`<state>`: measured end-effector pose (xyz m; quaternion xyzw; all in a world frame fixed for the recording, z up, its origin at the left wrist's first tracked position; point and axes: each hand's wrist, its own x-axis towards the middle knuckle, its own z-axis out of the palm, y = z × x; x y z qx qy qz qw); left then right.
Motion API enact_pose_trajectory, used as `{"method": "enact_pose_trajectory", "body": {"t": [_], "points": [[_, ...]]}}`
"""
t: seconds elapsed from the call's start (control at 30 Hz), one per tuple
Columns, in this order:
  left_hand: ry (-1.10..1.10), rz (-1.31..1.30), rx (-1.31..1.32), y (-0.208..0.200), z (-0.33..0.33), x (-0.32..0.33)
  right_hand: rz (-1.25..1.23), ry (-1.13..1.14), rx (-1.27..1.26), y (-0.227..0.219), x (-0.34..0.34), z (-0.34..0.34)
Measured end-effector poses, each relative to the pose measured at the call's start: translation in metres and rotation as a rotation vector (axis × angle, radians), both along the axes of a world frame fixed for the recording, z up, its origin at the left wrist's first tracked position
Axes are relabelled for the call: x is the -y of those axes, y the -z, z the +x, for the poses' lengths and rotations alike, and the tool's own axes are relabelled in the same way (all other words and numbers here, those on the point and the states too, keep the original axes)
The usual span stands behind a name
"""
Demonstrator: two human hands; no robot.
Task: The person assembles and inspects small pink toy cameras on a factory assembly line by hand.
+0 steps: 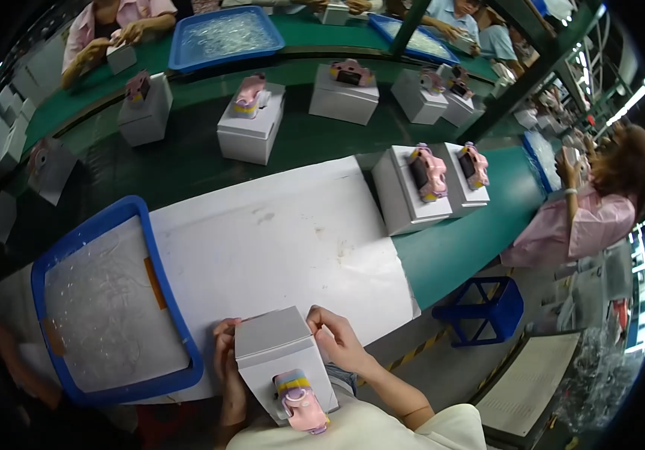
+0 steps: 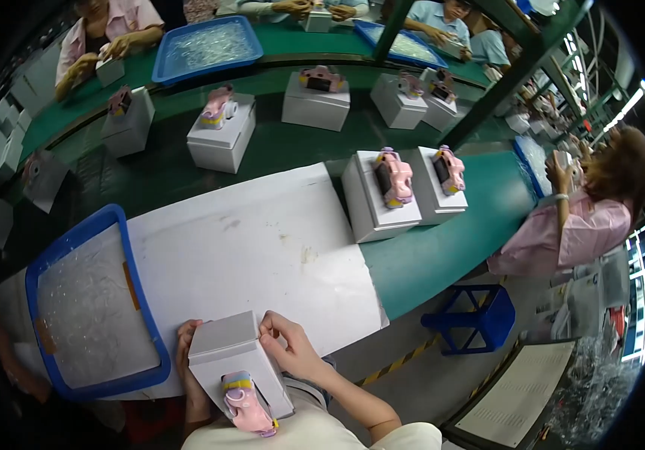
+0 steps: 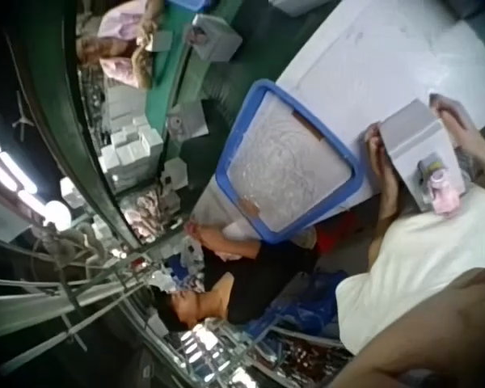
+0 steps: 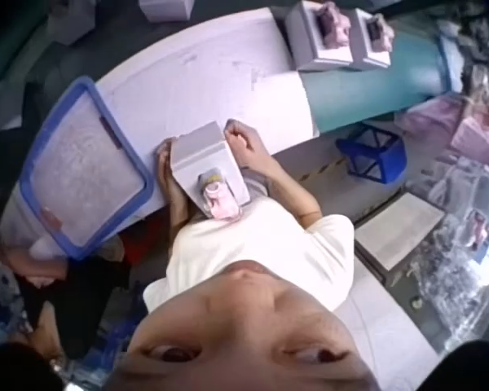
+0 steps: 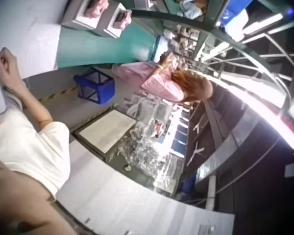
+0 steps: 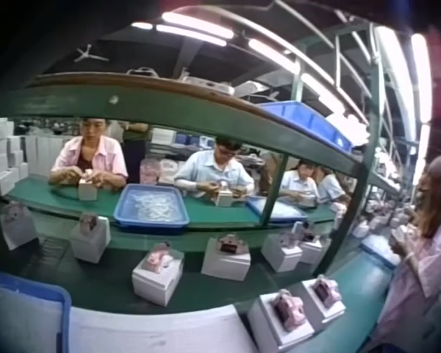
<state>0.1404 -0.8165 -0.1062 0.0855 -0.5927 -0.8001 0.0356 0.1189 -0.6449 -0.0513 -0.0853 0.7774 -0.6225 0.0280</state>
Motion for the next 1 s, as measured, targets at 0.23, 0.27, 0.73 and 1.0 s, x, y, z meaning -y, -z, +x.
{"method": "enact_pose_trajectory", "body": {"t": [0.23, 0.27, 0.73, 1.0], "points": [[0.147, 0.191, -0.021, 0.011, 0.0, 0.001, -0.021, -0.114, 0.193, 0.006, -0.01, -0.004], [0.152, 0.213, -0.016, 0.012, 0.0, 0.002, -0.03, -0.106, 0.165, 0.004, -0.01, -0.004], [0.145, 0.254, -0.148, -0.029, -0.002, -0.018, -0.083, -0.424, 0.307, -0.034, -0.05, -0.017], [0.142, 0.227, -0.1, -0.056, -0.011, -0.022, -0.187, -0.264, 0.138, -0.039, -0.04, -0.013]]}}
